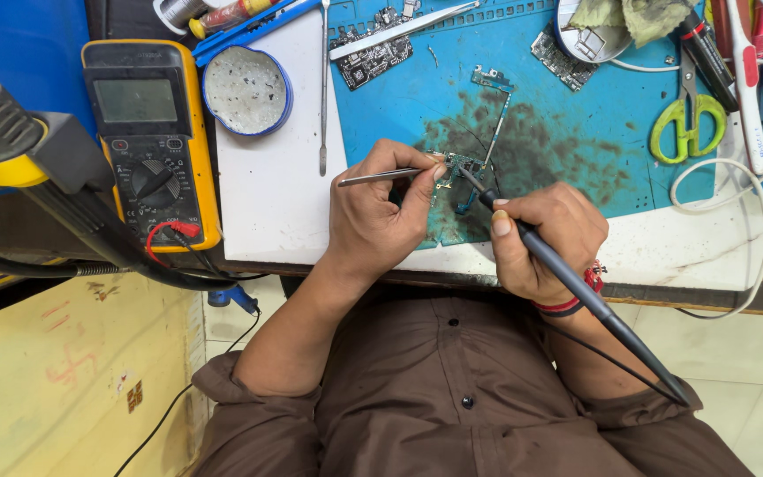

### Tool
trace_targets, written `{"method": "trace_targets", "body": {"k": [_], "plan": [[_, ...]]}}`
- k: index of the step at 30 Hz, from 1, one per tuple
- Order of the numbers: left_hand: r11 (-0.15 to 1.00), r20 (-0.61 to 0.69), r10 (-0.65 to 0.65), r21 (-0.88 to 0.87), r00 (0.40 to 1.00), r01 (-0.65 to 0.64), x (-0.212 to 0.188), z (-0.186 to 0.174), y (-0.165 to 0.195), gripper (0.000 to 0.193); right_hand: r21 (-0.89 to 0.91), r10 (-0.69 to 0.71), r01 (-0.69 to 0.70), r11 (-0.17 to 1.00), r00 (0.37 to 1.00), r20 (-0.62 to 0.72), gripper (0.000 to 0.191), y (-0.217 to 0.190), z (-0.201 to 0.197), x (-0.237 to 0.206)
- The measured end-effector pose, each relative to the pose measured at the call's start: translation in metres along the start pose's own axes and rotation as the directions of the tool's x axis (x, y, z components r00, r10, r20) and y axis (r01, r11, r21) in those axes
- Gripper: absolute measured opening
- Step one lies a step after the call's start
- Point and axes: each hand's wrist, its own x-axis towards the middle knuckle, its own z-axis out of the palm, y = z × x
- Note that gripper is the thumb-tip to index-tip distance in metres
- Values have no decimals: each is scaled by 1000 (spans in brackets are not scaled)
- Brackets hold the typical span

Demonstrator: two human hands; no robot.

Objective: The person uses a soldering iron and tweezers to reflow solder on a small circuit board. They repeatedly heat specific points on the board while holding it steady with tweezers, occasionally adjusting the board's position on the work mat.

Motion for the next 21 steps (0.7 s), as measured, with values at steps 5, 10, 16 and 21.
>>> {"method": "trace_targets", "body": {"k": [5,10,16,21], "plan": [[1000,-2,14,-8,1000,-14,0,0,0,12,-12,0,0,1000,1000,-6,7,0,1,-1],[1000,-5,2,-6,1000,-2,0,0,0,11,-9,1,-1,1000,1000,-8,7,0,1,-1],[1000,-7,-2,-2,1000,2,0,0,1,11,-9,-6,6,1000,1000,-9,7,0,1,-1],[1000,-10,2,7,1000,-2,0,0,1,11,-4,-9,9,1000,1000,-7,7,1,1,0]]}}
